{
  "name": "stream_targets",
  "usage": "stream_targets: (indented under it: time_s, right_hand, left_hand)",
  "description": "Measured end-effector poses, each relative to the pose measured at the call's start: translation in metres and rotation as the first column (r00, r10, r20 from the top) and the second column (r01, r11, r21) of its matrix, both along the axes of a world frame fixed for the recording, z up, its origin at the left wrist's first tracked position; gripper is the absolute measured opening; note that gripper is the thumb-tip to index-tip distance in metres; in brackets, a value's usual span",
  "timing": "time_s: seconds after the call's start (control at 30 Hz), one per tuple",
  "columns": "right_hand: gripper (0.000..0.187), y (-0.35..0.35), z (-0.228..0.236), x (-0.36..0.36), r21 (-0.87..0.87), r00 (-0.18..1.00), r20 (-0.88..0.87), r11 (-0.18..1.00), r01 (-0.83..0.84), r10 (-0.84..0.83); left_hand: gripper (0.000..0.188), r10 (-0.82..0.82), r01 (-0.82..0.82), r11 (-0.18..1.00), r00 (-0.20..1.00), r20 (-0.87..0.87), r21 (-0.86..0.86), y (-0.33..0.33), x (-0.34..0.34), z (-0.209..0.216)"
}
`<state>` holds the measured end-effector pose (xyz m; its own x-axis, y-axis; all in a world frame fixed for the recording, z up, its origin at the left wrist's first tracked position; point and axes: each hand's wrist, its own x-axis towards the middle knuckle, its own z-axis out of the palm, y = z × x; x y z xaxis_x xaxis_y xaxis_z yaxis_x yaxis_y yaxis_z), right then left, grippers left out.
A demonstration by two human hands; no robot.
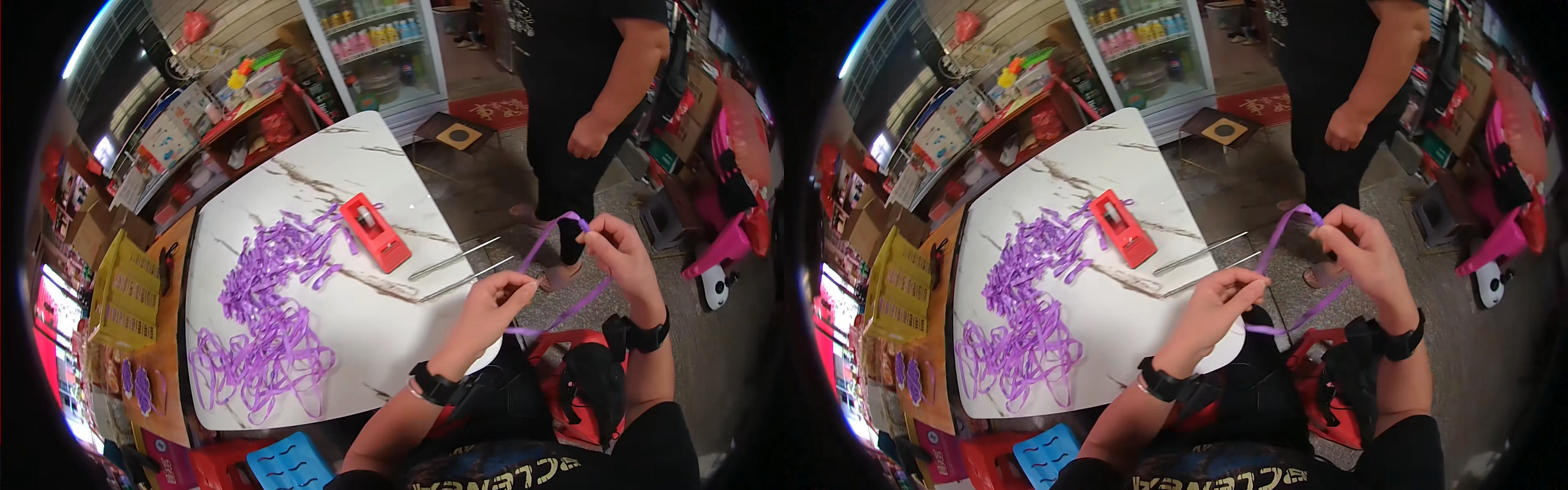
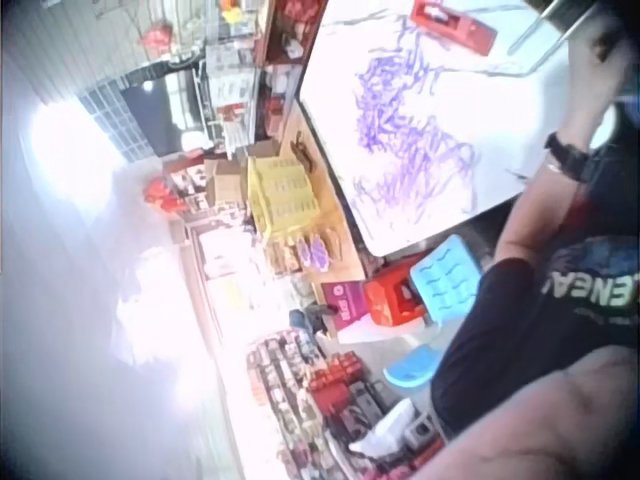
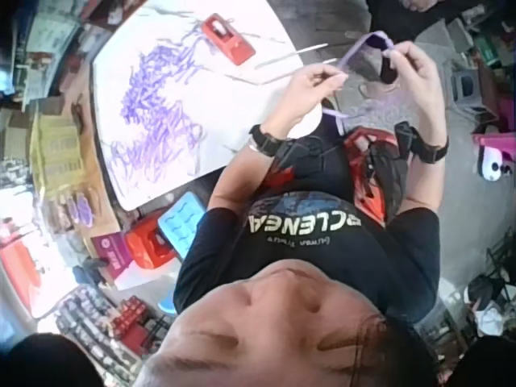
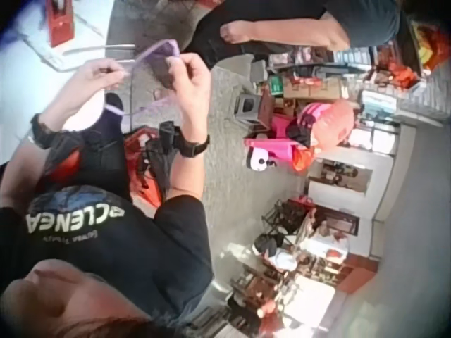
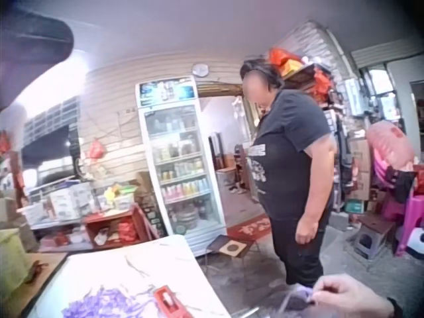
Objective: The person is wrapping purple plastic ribbon around a rectangular metal wire frame.
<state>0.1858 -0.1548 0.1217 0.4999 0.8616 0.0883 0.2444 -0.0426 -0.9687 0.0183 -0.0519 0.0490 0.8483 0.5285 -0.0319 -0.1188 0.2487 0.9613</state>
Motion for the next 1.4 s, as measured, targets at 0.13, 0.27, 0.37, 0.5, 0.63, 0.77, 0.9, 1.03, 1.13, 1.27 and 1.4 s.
stream_targets:
  time_s: [0.13,0.27,0.37,0.5,0.63,0.77,0.9,1.03,1.13,1.27,1.4]
  right_hand:
    - [0.012,0.014,-0.044,0.047,-0.054,0.989,0.137,0.997,-0.045,0.052]
    - [0.012,0.051,-0.107,0.06,-0.05,0.99,0.083,0.992,-0.112,0.115]
    - [0.014,0.084,-0.146,0.055,-0.037,0.99,0.029,0.99,-0.134,0.136]
    - [0.014,0.105,-0.166,0.046,-0.067,0.972,-0.124,0.975,-0.21,0.201]
    - [0.016,0.109,-0.165,0.037,-0.12,0.908,-0.282,0.927,-0.355,0.311]
    - [0.018,0.11,-0.167,0.039,-0.175,0.895,-0.293,0.901,-0.396,0.337]
    - [0.019,0.115,-0.179,0.042,-0.174,0.894,-0.286,0.898,-0.403,0.346]
    - [0.018,0.118,-0.181,0.041,-0.107,0.878,-0.274,0.895,-0.434,0.393]
    - [0.018,0.12,-0.184,0.046,-0.174,0.872,-0.278,0.872,-0.457,0.402]
    - [0.02,0.121,-0.189,0.042,-0.005,0.874,-0.05,0.875,-0.483,0.482]
    - [0.024,0.116,-0.193,0.038,-0.033,0.826,-0.352,0.876,-0.482,0.441]
  left_hand:
    - [0.017,0.088,-0.087,0.996,0.995,0.037,-0.028,-0.006,0.043,-0.032]
    - [0.03,0.278,-0.281,0.944,0.96,-0.038,-0.173,-0.021,0.071,-0.07]
    - [0.04,0.46,-0.503,0.84,0.859,-0.222,-0.205,-0.029,0.086,-0.113]
    - [0.047,0.586,-0.633,0.755,0.768,-0.258,-0.171,-0.035,0.107,-0.125]
    - [0.052,0.673,-0.675,0.736,0.721,-0.167,0.052,-0.035,0.122,-0.136]
    - [0.05,0.671,-0.677,0.734,0.735,-0.093,-0.059,-0.037,0.131,-0.155]
    - [0.03,0.662,-0.677,0.719,0.736,-0.142,-0.157,-0.037,0.129,-0.165]
    - [0.026,0.671,-0.684,0.697,0.728,-0.141,-0.215,-0.054,0.114,-0.173]
    - [0.027,0.543,-0.56,0.828,0.8,-0.255,0.008,-0.08,0.089,-0.184]
    - [0.027,0.342,-0.342,0.938,0.895,-0.286,0.052,-0.107,0.054,-0.216]
    - [0.027,0.064,-0.038,0.996,0.927,-0.37,0.077,-0.125,0.039,-0.209]
